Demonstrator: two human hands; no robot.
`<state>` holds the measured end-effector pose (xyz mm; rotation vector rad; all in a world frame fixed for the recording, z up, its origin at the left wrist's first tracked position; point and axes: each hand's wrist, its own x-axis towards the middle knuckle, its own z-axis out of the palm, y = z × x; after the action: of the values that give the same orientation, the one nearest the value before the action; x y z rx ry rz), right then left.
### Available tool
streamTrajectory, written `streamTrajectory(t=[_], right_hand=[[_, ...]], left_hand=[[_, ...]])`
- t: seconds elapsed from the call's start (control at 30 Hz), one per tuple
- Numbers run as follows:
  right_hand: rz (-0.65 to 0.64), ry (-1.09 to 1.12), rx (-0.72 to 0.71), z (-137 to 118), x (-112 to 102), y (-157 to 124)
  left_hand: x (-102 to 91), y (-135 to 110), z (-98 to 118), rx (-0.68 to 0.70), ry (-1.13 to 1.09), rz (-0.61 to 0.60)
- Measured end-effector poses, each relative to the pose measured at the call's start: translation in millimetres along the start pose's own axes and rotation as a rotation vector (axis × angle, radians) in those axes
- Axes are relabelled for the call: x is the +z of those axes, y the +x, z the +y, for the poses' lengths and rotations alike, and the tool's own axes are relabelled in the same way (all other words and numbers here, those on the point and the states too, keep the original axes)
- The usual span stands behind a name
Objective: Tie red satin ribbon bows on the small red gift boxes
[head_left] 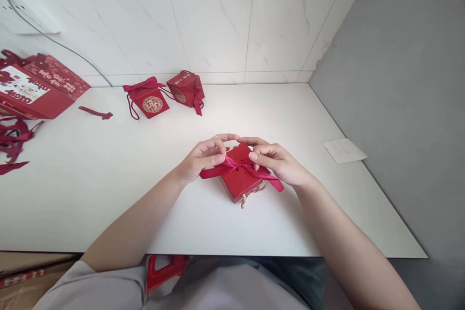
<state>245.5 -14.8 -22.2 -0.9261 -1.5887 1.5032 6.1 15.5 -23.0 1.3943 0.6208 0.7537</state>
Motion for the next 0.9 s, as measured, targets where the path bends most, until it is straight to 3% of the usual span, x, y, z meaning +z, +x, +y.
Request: streamTrajectory(t=[0.13, 0.27, 0.4, 0.57, 0.7, 0.8, 0.9], right_hand=[[0.020, -0.014, -0.036, 2.3, 8.5, 1.9], [0.066, -0.051, -0.109, 3.7, 13.5, 2.9], [-0.011, 0.013, -0.072, 3.3, 7.9, 1.1], [-0.049, 0.012, -0.088, -2.0, 4.7, -3.4], [0.018, -0.031, -0.120, -5.9, 7.7, -5.2], [0.031, -0.064, -0.129, -5.7, 6.9, -5.1], [0.005, -0.081, -0.123, -2.7, 4.6, -4.0]], left_hand=[[-0.4, 2.0, -0.2, -0.008, -0.012, -0.060], [-4.6, 0.4, 3.6, -0.011, 0.159, -0.150], [-8.1, -1.5, 11.6, 0.031, 0.304, -0.151], [-0.2, -7.8, 21.8, 0.116, 0.581, 0.051], [12.9, -15.4, 28.6, 0.349, 0.914, 0.267], [16.0, -17.4, 31.3, 0.381, 0.949, 0.160], [11.9, -15.6, 30.9, 0.225, 0.781, -0.046]])
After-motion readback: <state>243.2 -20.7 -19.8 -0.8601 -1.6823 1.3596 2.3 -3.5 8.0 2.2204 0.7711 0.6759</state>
